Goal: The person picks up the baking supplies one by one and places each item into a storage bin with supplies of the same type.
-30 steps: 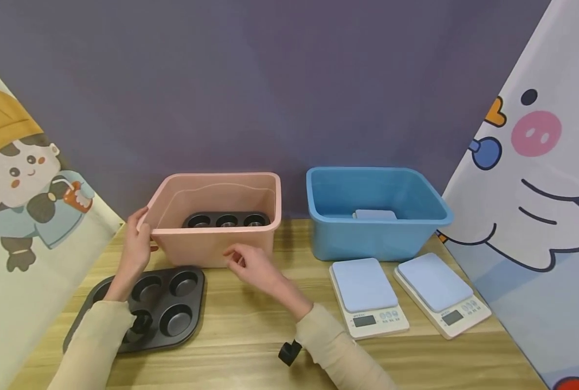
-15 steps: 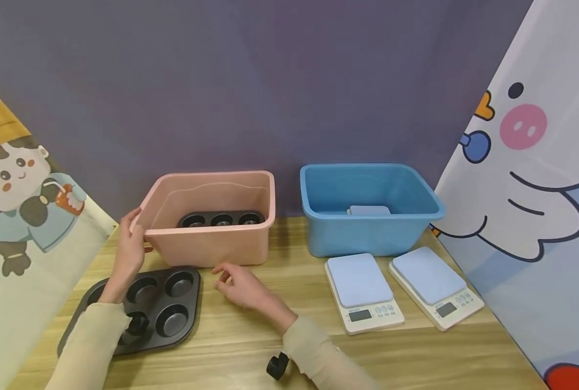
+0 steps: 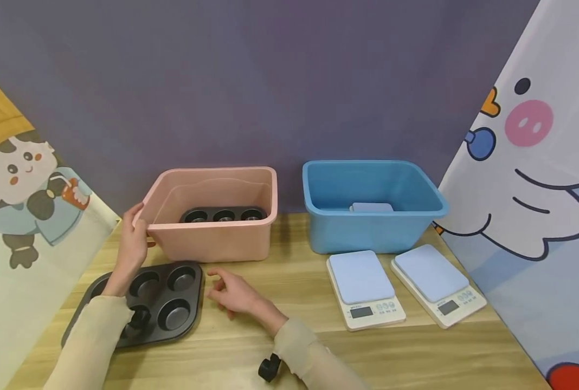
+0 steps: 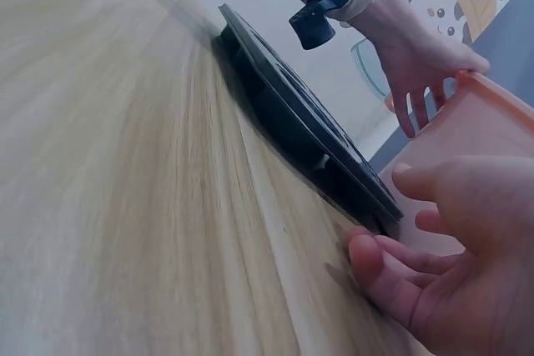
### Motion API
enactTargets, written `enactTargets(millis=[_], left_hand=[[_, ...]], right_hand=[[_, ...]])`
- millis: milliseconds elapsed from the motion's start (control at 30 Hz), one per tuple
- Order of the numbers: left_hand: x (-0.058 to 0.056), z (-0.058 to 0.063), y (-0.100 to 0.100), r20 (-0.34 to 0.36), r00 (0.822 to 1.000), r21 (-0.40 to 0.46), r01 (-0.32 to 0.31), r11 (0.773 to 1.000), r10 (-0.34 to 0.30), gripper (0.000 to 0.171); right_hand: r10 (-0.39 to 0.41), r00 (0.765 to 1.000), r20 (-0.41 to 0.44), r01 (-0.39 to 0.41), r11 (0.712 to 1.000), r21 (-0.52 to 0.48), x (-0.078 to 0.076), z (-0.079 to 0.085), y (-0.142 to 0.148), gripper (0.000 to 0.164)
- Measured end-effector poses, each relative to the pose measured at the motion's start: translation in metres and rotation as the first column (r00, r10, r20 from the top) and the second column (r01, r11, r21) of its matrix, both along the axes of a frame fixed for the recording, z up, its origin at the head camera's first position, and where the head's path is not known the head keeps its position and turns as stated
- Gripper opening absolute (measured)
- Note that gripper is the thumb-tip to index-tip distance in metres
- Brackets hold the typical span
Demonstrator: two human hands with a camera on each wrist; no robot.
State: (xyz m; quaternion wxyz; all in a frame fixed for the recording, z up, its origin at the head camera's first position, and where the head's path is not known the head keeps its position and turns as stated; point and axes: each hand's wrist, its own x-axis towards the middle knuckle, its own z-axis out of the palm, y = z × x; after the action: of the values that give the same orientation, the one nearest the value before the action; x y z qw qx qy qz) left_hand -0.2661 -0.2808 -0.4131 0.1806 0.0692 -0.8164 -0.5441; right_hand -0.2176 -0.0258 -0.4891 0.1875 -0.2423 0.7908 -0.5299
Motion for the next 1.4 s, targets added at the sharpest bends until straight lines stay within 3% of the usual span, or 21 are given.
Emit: enactTargets(millis=[367,667,967,1167,1400], left_hand=[[-0.006,0.004,0.002,0.002,1.000,0.011,0.014,1.000,-0.014,0.054],[-0.010,0.005,0.004,0.011,1.000,-0.003,0.019,1.000,-0.019,0.054],[-0.010,0.006,0.002,-0.011,1.000,0.005,-0.015,1.000,0.015,0.053],[-0.008,0.005,0.001,-0.003,1.000,0.011,-0.012,1.000,0.012,0.053],[-0.006,0.004,0.000,-0.003,1.000,0.014,-0.009,1.000,0.009,0.053]], right_hand=[[0.053,0.987,0.154,-0.039,0.995,-0.092,-0.010,0.001,-0.016,0.073],[0.066,0.978,0.198,-0.045,0.993,-0.109,-0.011,0.001,-0.028,0.086],[-0.041,0.966,0.257,0.074,0.990,-0.121,-0.011,-0.005,-0.028,0.100],[-0.140,0.966,0.216,0.170,0.978,-0.125,-0.012,-0.001,-0.017,0.083],[-0.254,0.948,0.193,0.289,0.941,-0.179,-0.015,0.008,-0.002,0.068]])
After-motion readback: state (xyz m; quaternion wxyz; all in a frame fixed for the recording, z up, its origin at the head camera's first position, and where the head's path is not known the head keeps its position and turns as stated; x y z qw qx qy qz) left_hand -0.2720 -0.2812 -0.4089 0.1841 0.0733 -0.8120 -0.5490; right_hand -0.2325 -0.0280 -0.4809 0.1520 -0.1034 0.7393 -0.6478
